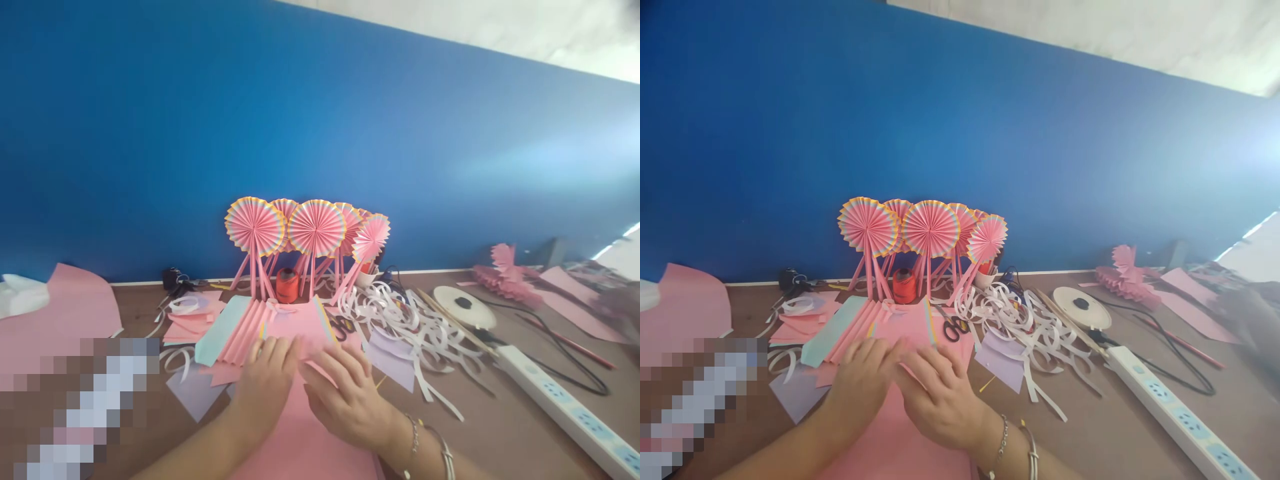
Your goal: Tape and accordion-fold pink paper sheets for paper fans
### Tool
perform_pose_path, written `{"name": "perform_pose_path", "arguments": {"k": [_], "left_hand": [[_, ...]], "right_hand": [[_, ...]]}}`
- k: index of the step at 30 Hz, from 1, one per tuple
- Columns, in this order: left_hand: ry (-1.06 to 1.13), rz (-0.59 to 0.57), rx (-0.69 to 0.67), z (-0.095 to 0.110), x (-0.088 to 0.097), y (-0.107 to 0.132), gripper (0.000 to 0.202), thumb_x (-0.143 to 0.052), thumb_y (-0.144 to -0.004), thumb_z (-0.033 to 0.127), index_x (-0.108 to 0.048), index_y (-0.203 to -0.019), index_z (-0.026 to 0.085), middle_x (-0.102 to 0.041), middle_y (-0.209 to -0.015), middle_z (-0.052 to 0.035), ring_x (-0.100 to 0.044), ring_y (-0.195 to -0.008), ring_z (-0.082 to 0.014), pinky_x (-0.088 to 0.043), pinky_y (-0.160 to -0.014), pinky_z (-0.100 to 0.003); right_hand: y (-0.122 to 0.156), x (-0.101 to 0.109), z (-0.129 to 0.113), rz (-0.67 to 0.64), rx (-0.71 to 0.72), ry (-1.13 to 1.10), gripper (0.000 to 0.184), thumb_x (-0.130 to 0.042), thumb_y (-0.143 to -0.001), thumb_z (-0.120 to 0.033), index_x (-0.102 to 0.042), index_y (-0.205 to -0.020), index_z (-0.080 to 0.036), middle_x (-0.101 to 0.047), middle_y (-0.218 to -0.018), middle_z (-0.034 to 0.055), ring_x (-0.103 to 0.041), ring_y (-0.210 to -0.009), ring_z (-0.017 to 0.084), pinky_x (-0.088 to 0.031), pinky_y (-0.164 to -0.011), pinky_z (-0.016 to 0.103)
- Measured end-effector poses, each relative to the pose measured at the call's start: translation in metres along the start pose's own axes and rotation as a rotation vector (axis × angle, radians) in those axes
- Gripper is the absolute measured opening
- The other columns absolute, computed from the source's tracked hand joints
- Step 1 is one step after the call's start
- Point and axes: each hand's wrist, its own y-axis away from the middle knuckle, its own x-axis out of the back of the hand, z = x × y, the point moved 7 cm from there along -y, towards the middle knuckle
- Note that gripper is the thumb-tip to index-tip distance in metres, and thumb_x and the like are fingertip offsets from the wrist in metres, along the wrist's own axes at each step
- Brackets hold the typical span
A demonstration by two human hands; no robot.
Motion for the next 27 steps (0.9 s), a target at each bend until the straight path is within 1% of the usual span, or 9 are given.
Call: {"name": "perform_pose_path", "arguments": {"k": [2, 4, 6, 8, 13, 17, 19, 22, 27], "left_hand": [[-0.088, -0.109, -0.055, 0.012, -0.018, 0.004, 0.034, -0.042, -0.081, -0.001, -0.06, -0.106, 0.015, -0.055, -0.08, -0.0057, -0.051, -0.075, -0.0237, -0.039, -0.069, -0.037], [-0.134, -0.18, -0.105, 0.02, -0.034, 0.01, 0.031, -0.042, -0.081, -0.002, -0.06, -0.101, 0.014, -0.055, -0.08, -0.006, -0.051, -0.073, -0.0234, -0.039, -0.065, -0.036], [-0.124, -0.223, -0.137, 0.021, -0.046, 0.017, 0.028, -0.043, -0.082, -0.003, -0.06, -0.097, 0.014, -0.055, -0.079, -0.0058, -0.05, -0.072, -0.0231, -0.038, -0.063, -0.035], [-0.063, -0.251, -0.153, 0.019, -0.053, 0.023, 0.026, -0.044, -0.082, -0.003, -0.06, -0.094, 0.013, -0.055, -0.079, -0.0058, -0.051, -0.071, -0.0226, -0.039, -0.062, -0.035], [0.078, -0.423, -0.105, 0.007, -0.054, 0.031, 0.034, -0.047, -0.083, -0.003, -0.058, -0.111, 0.013, -0.061, -0.089, -0.0071, -0.055, -0.079, -0.0228, -0.044, -0.068, -0.035], [0.181, -0.573, -0.028, 0.0, -0.047, 0.031, 0.031, -0.044, -0.084, -0.002, -0.062, -0.102, 0.016, -0.062, -0.092, -0.007, -0.056, -0.084, -0.0234, -0.046, -0.074, -0.036], [0.266, -0.589, 0.031, -0.006, -0.046, 0.03, 0.029, -0.042, -0.085, -0.001, -0.063, -0.094, 0.016, -0.062, -0.092, -0.0066, -0.057, -0.086, -0.0225, -0.045, -0.075, -0.035], [0.472, -0.537, 0.158, -0.021, -0.047, 0.029, 0.028, -0.041, -0.089, 0.003, -0.064, -0.085, 0.017, -0.063, -0.09, -0.0044, -0.058, -0.087, -0.0191, -0.045, -0.077, -0.031], [0.708, -0.501, 0.273, -0.037, -0.051, 0.029, 0.026, -0.046, -0.089, 0.011, -0.069, -0.086, 0.023, -0.064, -0.087, -0.0012, -0.059, -0.087, -0.0165, -0.043, -0.078, -0.027]], "right_hand": [[0.0, -0.02, 0.003, -0.127, -0.029, 0.007, 0.03, -0.047, -0.087, -0.012, -0.054, -0.114, -0.021, -0.064, -0.105, 0.0069, -0.054, -0.103, 0.023, -0.029, -0.095, 0.042], [0.005, -0.036, 0.006, -0.203, -0.024, 0.015, 0.02, -0.043, -0.088, -0.008, -0.058, -0.097, -0.018, -0.064, -0.085, 0.0044, -0.054, -0.085, 0.02, -0.032, -0.087, 0.04], [0.012, -0.047, 0.008, -0.257, 0.008, 0.031, 0.022, -0.04, -0.087, -0.005, -0.057, -0.081, -0.018, -0.058, -0.073, 0.0024, -0.048, -0.07, 0.017, -0.033, -0.076, 0.036], [0.02, -0.055, 0.012, -0.317, 0.012, 0.03, 0.021, -0.041, -0.086, -0.004, -0.056, -0.078, -0.018, -0.056, -0.072, 0.0029, -0.044, -0.067, 0.018, -0.031, -0.068, 0.034], [0.031, -0.06, 0.027, -0.443, -0.075, 0.006, 0.017, -0.049, -0.079, -0.003, -0.055, -0.074, -0.018, -0.055, -0.072, 0.0036, -0.042, -0.065, 0.018, -0.026, -0.061, 0.032], [0.034, -0.061, 0.034, -0.55, -0.132, -0.087, 0.017, -0.049, -0.08, -0.003, -0.058, -0.075, -0.018, -0.058, -0.075, 0.004, -0.045, -0.068, 0.018, -0.03, -0.062, 0.031], [0.035, -0.059, 0.039, -0.577, -0.184, -0.179, 0.02, -0.048, -0.081, -0.003, -0.061, -0.081, -0.018, -0.059, -0.079, 0.0047, -0.048, -0.072, 0.019, -0.033, -0.064, 0.031], [0.034, -0.057, 0.046, -0.591, -0.27, -0.367, 0.03, -0.043, -0.082, -0.001, -0.064, -0.095, -0.019, -0.06, -0.084, 0.0058, -0.051, -0.08, 0.02, -0.039, -0.069, 0.031], [0.033, -0.055, 0.056, -0.603, -0.389, -0.571, 0.036, -0.038, -0.086, -0.002, -0.064, -0.103, -0.021, -0.06, -0.092, 0.0069, -0.056, -0.088, 0.019, -0.045, -0.076, 0.031]]}}
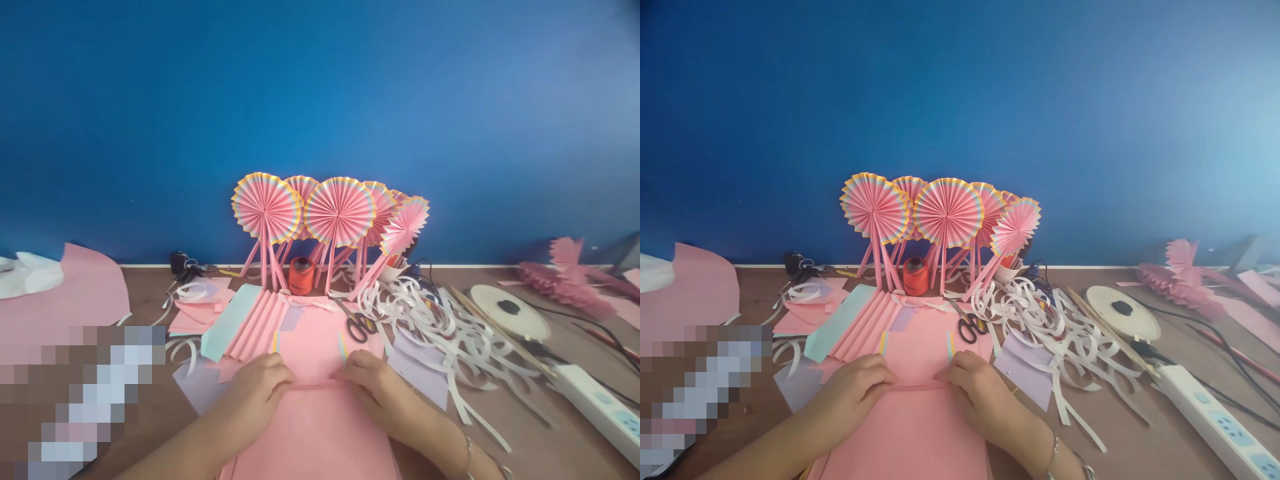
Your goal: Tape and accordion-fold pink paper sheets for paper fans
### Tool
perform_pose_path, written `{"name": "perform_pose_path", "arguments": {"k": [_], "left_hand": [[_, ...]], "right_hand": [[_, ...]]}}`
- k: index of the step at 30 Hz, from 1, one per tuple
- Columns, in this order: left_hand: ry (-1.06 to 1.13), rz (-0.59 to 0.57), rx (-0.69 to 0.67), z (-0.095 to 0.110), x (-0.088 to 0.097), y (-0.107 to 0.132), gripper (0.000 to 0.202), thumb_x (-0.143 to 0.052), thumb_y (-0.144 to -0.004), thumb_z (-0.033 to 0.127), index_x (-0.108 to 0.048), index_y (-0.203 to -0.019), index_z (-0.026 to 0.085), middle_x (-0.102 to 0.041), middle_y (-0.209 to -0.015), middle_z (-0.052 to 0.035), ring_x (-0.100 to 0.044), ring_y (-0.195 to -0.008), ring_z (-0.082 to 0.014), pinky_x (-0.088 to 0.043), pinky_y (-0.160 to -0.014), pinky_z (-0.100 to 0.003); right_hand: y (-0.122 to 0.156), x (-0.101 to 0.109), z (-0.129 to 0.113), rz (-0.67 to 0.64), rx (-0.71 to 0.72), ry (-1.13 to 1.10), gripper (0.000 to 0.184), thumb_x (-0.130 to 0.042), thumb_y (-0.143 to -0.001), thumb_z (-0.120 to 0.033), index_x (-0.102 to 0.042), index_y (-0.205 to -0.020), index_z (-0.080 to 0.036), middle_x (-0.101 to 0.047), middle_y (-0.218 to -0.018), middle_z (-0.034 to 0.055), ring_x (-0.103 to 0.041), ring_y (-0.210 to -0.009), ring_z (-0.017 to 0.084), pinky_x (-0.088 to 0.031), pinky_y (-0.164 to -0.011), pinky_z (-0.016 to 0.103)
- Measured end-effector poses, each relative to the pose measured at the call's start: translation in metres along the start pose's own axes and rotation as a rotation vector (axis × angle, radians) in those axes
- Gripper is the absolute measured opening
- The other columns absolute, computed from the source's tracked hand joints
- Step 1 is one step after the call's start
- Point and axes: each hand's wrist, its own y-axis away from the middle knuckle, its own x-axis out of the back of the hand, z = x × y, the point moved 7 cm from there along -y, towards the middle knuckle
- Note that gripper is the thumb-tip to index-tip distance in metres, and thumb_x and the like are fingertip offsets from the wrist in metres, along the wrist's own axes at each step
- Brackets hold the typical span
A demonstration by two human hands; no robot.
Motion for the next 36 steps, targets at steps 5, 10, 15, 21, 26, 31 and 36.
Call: {"name": "perform_pose_path", "arguments": {"k": [5, 10, 15, 21, 26, 31, 36], "left_hand": [[-0.021, -0.002, 0.053, -0.003, 0.003, -0.001, 0.023, -0.047, -0.087, 0.014, -0.067, -0.078, 0.02, -0.064, -0.082, -0.0026, -0.059, -0.085, -0.0184, -0.041, -0.075, -0.029], [0.002, 0.001, 0.016, -0.006, 0.003, 0.001, 0.027, -0.042, -0.086, 0.011, -0.066, -0.081, 0.021, -0.064, -0.085, -0.0023, -0.059, -0.087, -0.0174, -0.041, -0.076, -0.028], [0.029, 0.007, 0.044, -0.013, 0.005, 0.0, 0.028, -0.041, -0.085, 0.011, -0.066, -0.088, 0.023, -0.067, -0.091, -0.0015, -0.061, -0.091, -0.0178, -0.042, -0.08, -0.028], [0.078, 0.021, 0.071, -0.013, 0.005, -0.002, 0.024, -0.041, -0.083, 0.013, -0.063, -0.084, 0.022, -0.067, -0.089, -0.001, -0.061, -0.087, -0.0173, -0.043, -0.076, -0.027], [0.085, 0.025, 0.069, -0.013, 0.004, -0.002, 0.025, -0.038, -0.084, 0.014, -0.062, -0.083, 0.021, -0.064, -0.088, -0.0023, -0.061, -0.086, -0.0175, -0.043, -0.076, -0.028], [0.075, 0.047, 0.066, -0.014, 0.002, -0.001, 0.027, -0.036, -0.087, 0.018, -0.062, -0.082, 0.022, -0.063, -0.087, -0.0031, -0.06, -0.085, -0.0185, -0.043, -0.075, -0.029], [0.074, 0.07, 0.063, -0.013, 0.002, 0.0, 0.03, -0.034, -0.09, 0.018, -0.064, -0.084, 0.022, -0.062, -0.088, -0.0033, -0.06, -0.084, -0.0181, -0.044, -0.075, -0.029]], "right_hand": [[0.0, 0.002, 0.005, 0.002, -0.123, -0.048, 0.02, -0.041, -0.09, -0.011, -0.06, -0.092, -0.018, -0.06, -0.089, 0.0066, -0.057, -0.085, 0.019, -0.046, -0.077, 0.033], [-0.001, 0.004, 0.002, -0.015, -0.133, -0.012, 0.02, -0.038, -0.092, -0.013, -0.057, -0.087, -0.018, -0.058, -0.088, 0.0063, -0.054, -0.082, 0.02, -0.045, -0.075, 0.034], [-0.001, 0.002, 0.006, -0.012, -0.144, -0.038, 0.022, -0.037, -0.092, -0.014, -0.057, -0.087, -0.019, -0.06, -0.088, 0.0058, -0.055, -0.083, 0.019, -0.044, -0.076, 0.033], [0.001, 0.0, 0.017, 0.007, -0.309, -0.057, 0.014, -0.045, -0.085, -0.013, -0.058, -0.082, -0.019, -0.059, -0.077, 0.0021, -0.054, -0.074, 0.017, -0.041, -0.067, 0.029], [-0.002, 0.002, 0.018, 0.038, -0.337, -0.088, 0.014, -0.046, -0.082, -0.014, -0.059, -0.078, -0.018, -0.058, -0.073, 0.0007, -0.051, -0.066, 0.015, -0.038, -0.062, 0.026], [-0.002, 0.001, 0.025, 0.067, -0.407, -0.187, 0.012, -0.049, -0.079, -0.016, -0.054, -0.069, -0.018, -0.055, -0.063, -0.0021, -0.047, -0.058, 0.012, -0.035, -0.055, 0.023], [-0.002, 0.0, 0.026, 0.085, -0.42, -0.217, 0.012, -0.049, -0.077, -0.017, -0.053, -0.066, -0.018, -0.052, -0.059, -0.0031, -0.046, -0.056, 0.011, -0.034, -0.052, 0.022]]}}
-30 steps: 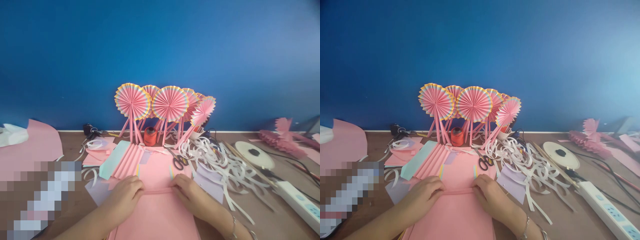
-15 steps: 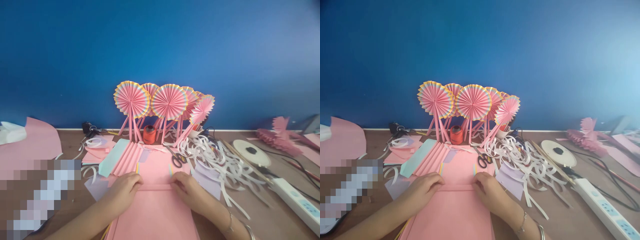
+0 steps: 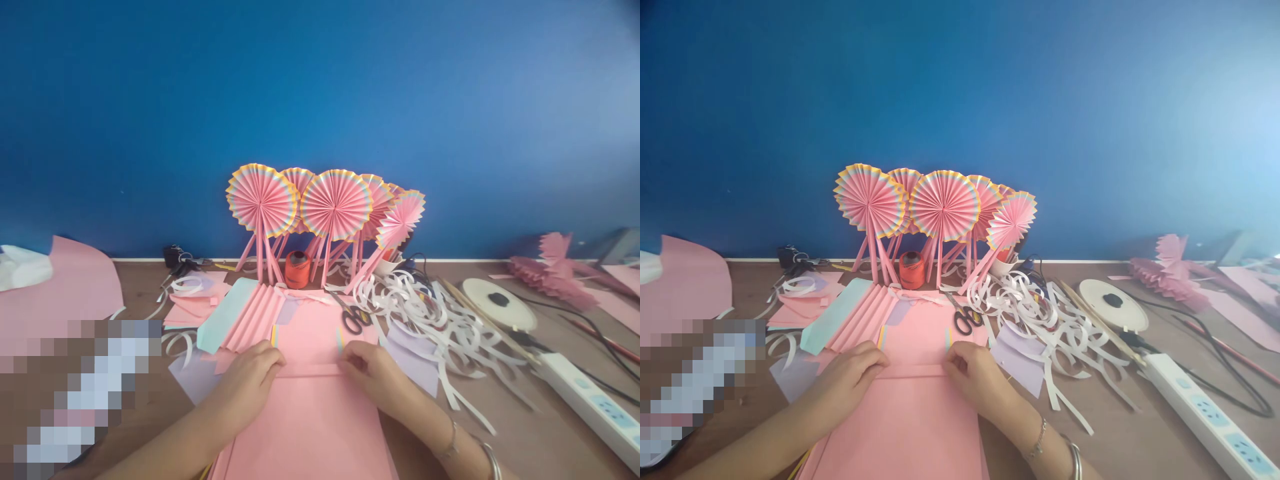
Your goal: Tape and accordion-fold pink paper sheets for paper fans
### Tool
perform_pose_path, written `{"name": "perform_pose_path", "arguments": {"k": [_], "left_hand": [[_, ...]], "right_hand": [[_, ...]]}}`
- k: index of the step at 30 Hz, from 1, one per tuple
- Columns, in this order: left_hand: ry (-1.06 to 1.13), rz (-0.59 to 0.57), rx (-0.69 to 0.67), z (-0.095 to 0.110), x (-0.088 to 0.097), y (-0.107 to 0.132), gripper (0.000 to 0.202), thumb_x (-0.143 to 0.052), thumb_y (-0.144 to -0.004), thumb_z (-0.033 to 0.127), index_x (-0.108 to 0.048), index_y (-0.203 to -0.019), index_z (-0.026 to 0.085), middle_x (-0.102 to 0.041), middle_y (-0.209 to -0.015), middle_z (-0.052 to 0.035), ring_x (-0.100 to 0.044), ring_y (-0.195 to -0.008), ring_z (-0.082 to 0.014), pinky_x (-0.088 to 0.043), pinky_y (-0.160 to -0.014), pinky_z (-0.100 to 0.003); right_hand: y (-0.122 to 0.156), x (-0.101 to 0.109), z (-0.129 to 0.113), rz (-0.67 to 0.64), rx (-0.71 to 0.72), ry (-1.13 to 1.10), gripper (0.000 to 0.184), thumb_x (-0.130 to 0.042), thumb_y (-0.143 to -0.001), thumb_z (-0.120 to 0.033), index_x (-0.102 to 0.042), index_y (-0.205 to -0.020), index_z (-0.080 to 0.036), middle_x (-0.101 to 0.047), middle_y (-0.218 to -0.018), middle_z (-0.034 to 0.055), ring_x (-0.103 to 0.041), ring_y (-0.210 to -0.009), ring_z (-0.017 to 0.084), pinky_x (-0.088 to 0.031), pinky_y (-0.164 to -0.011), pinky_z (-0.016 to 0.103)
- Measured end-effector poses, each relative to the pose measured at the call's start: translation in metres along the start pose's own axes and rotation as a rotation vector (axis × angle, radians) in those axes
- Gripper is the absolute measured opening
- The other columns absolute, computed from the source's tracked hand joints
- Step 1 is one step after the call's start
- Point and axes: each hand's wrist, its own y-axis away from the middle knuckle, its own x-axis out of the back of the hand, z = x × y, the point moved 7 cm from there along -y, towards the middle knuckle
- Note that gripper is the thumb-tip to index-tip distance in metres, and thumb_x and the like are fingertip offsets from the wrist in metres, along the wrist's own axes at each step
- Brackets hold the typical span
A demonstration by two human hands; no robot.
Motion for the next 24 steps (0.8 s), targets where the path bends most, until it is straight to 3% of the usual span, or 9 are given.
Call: {"name": "perform_pose_path", "arguments": {"k": [13, 24], "left_hand": [[-0.052, -0.026, 0.029, 0.005, -0.001, 0.0, 0.032, -0.032, -0.09, 0.016, -0.063, -0.086, 0.02, -0.058, -0.087, -0.004, -0.059, -0.08, -0.0178, -0.043, -0.072, -0.029], [-0.215, -0.079, 0.015, 0.005, -0.01, 0.002, 0.038, -0.029, -0.083, -0.002, -0.059, -0.093, 0.019, -0.055, -0.093, -0.0038, -0.056, -0.083, -0.0164, -0.04, -0.073, -0.026]], "right_hand": [[-0.003, -0.001, 0.0, -0.012, 0.016, 0.028, 0.012, -0.048, -0.074, -0.013, -0.056, -0.068, -0.017, -0.055, -0.06, -0.0028, -0.047, -0.055, 0.011, -0.034, -0.052, 0.021], [0.0, -0.003, -0.005, 0.028, 0.109, 0.177, 0.015, -0.046, -0.077, -0.008, -0.056, -0.07, -0.018, -0.055, -0.065, -0.0016, -0.047, -0.059, 0.012, -0.035, -0.056, 0.024]]}}
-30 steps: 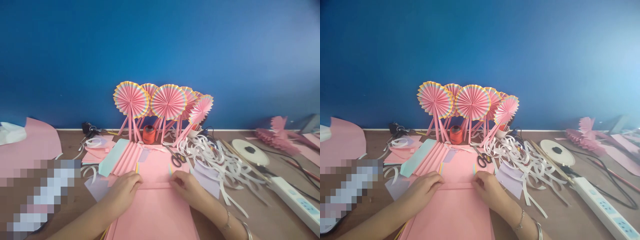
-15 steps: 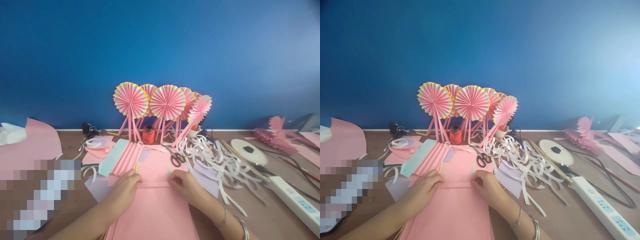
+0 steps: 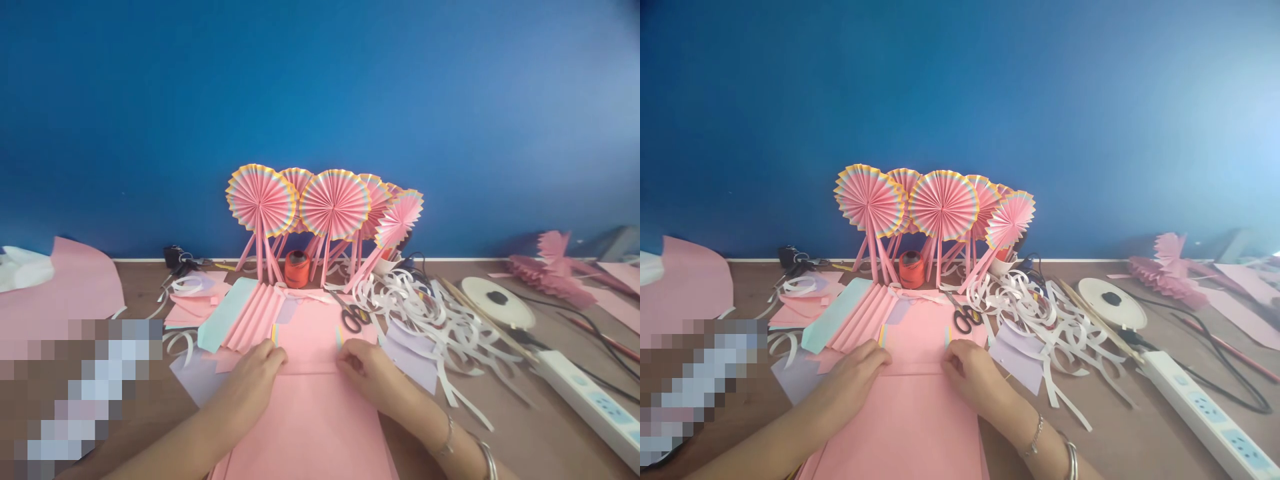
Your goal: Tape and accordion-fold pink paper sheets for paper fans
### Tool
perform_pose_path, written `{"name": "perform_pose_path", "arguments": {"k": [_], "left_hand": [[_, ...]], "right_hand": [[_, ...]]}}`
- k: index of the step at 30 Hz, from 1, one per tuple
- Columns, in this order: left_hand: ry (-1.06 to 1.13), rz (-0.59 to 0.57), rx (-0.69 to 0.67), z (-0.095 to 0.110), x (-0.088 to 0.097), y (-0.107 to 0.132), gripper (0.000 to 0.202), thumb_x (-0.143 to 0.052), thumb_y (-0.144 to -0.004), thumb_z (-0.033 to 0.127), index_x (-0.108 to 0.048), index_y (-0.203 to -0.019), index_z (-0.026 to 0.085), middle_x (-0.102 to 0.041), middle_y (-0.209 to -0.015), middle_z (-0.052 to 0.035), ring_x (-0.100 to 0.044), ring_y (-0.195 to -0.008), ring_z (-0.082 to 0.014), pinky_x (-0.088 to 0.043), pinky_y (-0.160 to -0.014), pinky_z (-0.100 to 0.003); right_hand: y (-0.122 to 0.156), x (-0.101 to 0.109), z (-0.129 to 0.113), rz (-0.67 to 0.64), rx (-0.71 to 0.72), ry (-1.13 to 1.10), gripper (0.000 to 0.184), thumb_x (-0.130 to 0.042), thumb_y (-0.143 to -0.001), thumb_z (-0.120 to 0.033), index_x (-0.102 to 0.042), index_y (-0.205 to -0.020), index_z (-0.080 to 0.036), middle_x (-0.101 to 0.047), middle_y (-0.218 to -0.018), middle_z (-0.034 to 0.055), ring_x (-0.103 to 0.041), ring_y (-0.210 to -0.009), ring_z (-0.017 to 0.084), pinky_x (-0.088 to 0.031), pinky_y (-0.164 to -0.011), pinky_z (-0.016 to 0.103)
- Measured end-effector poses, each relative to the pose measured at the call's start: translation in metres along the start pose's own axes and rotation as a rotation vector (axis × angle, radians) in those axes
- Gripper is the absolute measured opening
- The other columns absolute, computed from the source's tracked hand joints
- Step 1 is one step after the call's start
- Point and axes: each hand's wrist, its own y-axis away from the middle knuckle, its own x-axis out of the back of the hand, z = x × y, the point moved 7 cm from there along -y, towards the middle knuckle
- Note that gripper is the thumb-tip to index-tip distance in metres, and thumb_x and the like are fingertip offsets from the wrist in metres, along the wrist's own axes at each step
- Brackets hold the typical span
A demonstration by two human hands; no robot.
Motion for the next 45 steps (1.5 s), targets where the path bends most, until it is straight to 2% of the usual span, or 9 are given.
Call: {"name": "perform_pose_path", "arguments": {"k": [6, 12, 16, 24, 29, 33, 36, 40, 45], "left_hand": [[-0.282, 0.014, -0.08, 0.02, 0.003, 0.007, 0.046, -0.037, -0.076, -0.007, -0.06, -0.103, 0.022, -0.054, -0.096, -0.0053, -0.053, -0.086, -0.0208, -0.039, -0.073, -0.031], [-0.512, 0.152, -0.318, 0.041, -0.003, 0.007, 0.06, -0.047, -0.082, 0.0, -0.047, -0.13, 0.037, -0.057, -0.104, -0.0067, -0.052, -0.098, -0.0254, -0.037, -0.083, -0.04], [-0.559, 0.131, -0.372, 0.047, -0.004, 0.007, 0.04, -0.048, -0.085, 0.005, -0.058, -0.119, 0.025, -0.059, -0.099, -0.0079, -0.052, -0.092, -0.0243, -0.038, -0.08, -0.038], [-0.575, 0.109, -0.284, 0.035, 0.005, 0.007, 0.023, -0.051, -0.078, 0.002, -0.067, -0.075, 0.017, -0.059, -0.084, -0.0082, -0.05, -0.085, -0.0237, -0.038, -0.074, -0.037], [-0.3, 0.386, -0.305, 0.023, 0.026, 0.008, 0.032, -0.044, -0.075, -0.004, -0.064, -0.063, 0.019, -0.057, -0.08, -0.0063, -0.049, -0.082, -0.0217, -0.036, -0.071, -0.036], [0.04, 0.669, -0.241, 0.012, 0.052, 0.019, 0.031, -0.037, -0.078, 0.004, -0.062, -0.074, 0.021, -0.057, -0.081, -0.0053, -0.051, -0.084, -0.0211, -0.038, -0.078, -0.037], [0.329, 0.571, -0.172, 0.008, 0.05, 0.017, 0.023, -0.04, -0.083, 0.017, -0.062, -0.076, 0.021, -0.06, -0.078, -0.0049, -0.055, -0.081, -0.0206, -0.042, -0.077, -0.034], [0.736, 0.261, 0.029, 0.011, 0.021, 0.007, 0.026, -0.054, -0.08, 0.038, -0.066, -0.092, 0.019, -0.069, -0.091, -0.0054, -0.059, -0.087, -0.0218, -0.046, -0.081, -0.033], [0.82, 0.314, 0.12, 0.016, 0.01, 0.005, 0.035, -0.053, -0.082, 0.046, -0.062, -0.066, 0.016, -0.061, -0.061, -0.0006, -0.057, -0.067, -0.0187, -0.046, -0.066, -0.029]], "right_hand": [[0.003, -0.001, -0.004, 0.037, 0.089, 0.161, 0.015, -0.046, -0.08, -0.008, -0.056, -0.076, -0.018, -0.056, -0.073, 0.0024, -0.051, -0.069, 0.016, -0.038, -0.061, 0.027], [0.011, -0.004, -0.027, 0.117, 0.377, 0.456, 0.032, -0.044, -0.082, -0.002, -0.059, -0.103, -0.021, -0.055, -0.085, 0.0062, -0.046, -0.075, 0.02, -0.033, -0.066, 0.031], [0.016, -0.011, -0.038, 0.118, 0.554, 0.473, 0.029, -0.044, -0.087, -0.004, -0.061, -0.1, -0.022, -0.056, -0.088, 0.006, -0.043, -0.076, 0.019, -0.029, -0.067, 0.033], [0.018, 0.004, -0.036, 0.041, 0.503, 0.481, 0.021, -0.048, -0.074, -0.003, -0.062, -0.077, -0.019, -0.059, -0.084, 0.0062, -0.045, -0.079, 0.02, -0.03, -0.069, 0.035], [0.017, 0.002, -0.026, 0.021, 0.49, 0.461, 0.028, -0.043, -0.077, -0.001, -0.063, -0.086, -0.019, -0.06, -0.085, 0.0072, -0.049, -0.074, 0.019, -0.036, -0.068, 0.034], [0.011, 0.014, -0.021, 0.087, 0.459, 0.066, 0.029, -0.045, -0.078, -0.004, -0.062, -0.096, -0.019, -0.059, -0.086, 0.0057, -0.055, -0.073, 0.016, -0.045, -0.066, 0.029], [0.012, 0.028, -0.022, 0.219, 0.436, -0.2, 0.021, -0.048, -0.083, -0.009, -0.06, -0.095, -0.021, -0.059, -0.082, 0.0034, -0.056, -0.071, 0.014, -0.048, -0.066, 0.027], [0.021, 0.02, -0.041, 0.269, 0.483, -0.136, 0.022, -0.046, -0.085, -0.009, -0.058, -0.098, -0.022, -0.058, -0.082, 0.0043, -0.058, -0.074, 0.015, -0.05, -0.068, 0.027], [0.028, 0.0, -0.062, 0.296, 0.615, 0.179, 0.027, -0.041, -0.088, -0.008, -0.053, -0.11, -0.019, -0.059, -0.084, 0.0063, -0.059, -0.072, 0.015, -0.05, -0.06, 0.026]]}}
